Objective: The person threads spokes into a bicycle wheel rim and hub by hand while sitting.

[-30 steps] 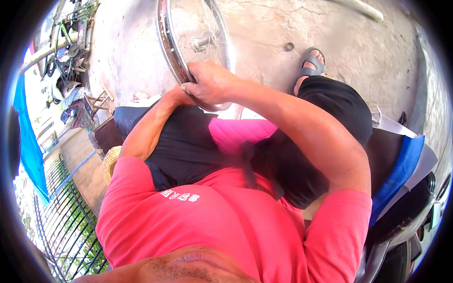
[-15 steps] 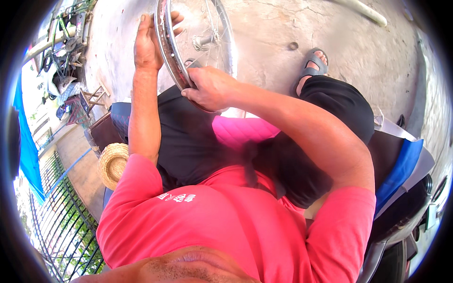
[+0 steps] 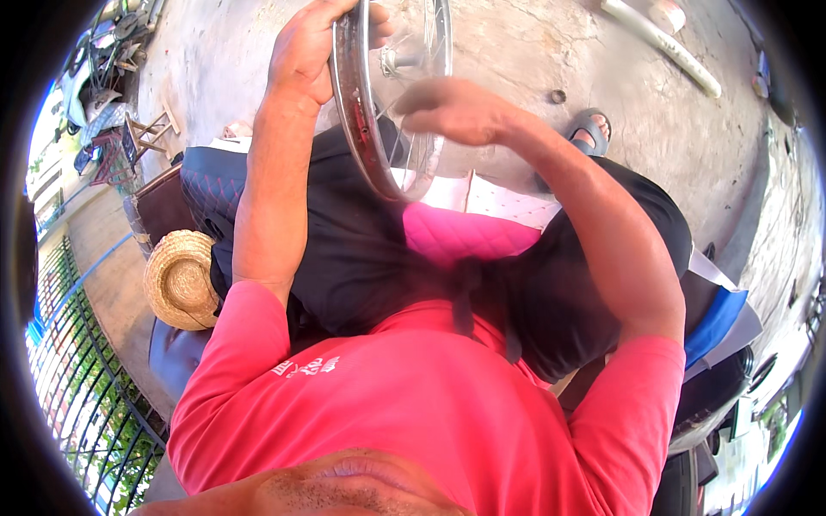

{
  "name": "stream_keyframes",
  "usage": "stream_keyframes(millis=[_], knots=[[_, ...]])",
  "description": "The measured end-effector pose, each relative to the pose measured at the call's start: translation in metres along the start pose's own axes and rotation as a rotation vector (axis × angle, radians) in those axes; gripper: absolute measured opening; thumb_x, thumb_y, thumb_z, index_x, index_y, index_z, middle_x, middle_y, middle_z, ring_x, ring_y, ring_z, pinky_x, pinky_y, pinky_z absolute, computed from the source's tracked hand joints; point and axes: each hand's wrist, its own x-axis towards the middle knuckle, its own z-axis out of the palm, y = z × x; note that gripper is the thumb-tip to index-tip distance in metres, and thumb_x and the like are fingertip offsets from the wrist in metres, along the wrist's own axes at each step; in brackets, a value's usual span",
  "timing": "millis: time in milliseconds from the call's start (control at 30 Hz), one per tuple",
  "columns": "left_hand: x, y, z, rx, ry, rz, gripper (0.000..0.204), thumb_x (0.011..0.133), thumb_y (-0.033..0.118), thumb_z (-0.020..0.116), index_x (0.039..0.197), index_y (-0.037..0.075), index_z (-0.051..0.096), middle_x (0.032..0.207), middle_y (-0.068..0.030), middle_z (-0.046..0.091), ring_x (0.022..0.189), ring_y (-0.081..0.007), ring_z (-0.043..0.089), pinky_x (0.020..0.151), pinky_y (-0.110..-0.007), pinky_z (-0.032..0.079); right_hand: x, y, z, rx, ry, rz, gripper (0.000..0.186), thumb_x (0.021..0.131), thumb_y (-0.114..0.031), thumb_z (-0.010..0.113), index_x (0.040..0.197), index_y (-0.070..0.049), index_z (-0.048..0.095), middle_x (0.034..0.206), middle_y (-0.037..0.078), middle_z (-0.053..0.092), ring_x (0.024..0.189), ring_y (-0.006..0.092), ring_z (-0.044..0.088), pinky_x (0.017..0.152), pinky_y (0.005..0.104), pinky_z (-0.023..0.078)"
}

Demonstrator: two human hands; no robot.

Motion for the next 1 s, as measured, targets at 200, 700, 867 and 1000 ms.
stream_keyframes(millis=[200,700,867,1000], knots=[[0.002,-0.002,0.003,-0.025,-0.031,-0.061,0.023,0.099,0.022,0.059,0.099,-0.001,0.062,0.08,-0.0143,0.068,0.065,-0.024,0.067,0.059,-0.037,0.06,0.04,0.086,-0.005,-0.236,0.368,0.339,0.045,0.09,-0.03,0.067,0.125,-0.003,0.07,0.113,0.018,0.074,0.105,0.0294,0.07,0.096,0.0387,0.053],[-0.007,-0.002,-0.009,0.009,-0.02,-0.036,0.024,0.099,0.021,0.057,0.1,-0.001,0.064,0.077,-0.0129,0.068,0.064,-0.0233,0.068,0.057,-0.035,0.057,0.089,0.111,0.017,-0.376,0.486,0.405,0.042,0.087,-0.023,0.063,0.124,-0.006,0.069,0.111,0.018,0.075,0.104,0.0341,0.071,0.093,0.0443,0.055],[-0.011,0.005,-0.005,-0.037,0.079,-0.025,0.024,0.098,0.022,0.057,0.101,0.0,0.065,0.078,-0.0129,0.068,0.064,-0.0234,0.067,0.056,-0.036,0.058,0.091,0.094,0.011,-0.385,0.43,0.465,0.034,0.088,-0.024,0.062,0.116,-0.009,0.073,0.108,0.018,0.075,0.104,0.0345,0.071,0.091,0.0456,0.055],[-0.002,0.005,-0.017,0.026,0.051,-0.008,0.024,0.098,0.024,0.058,0.099,0.001,0.066,0.079,-0.0129,0.068,0.064,-0.0233,0.067,0.055,-0.038,0.059,0.085,0.089,0.011,-0.422,0.421,0.443,0.029,0.089,-0.025,0.062,0.108,-0.008,0.075,0.105,0.019,0.074,0.102,0.0359,0.07,0.09,0.0467,0.055]])
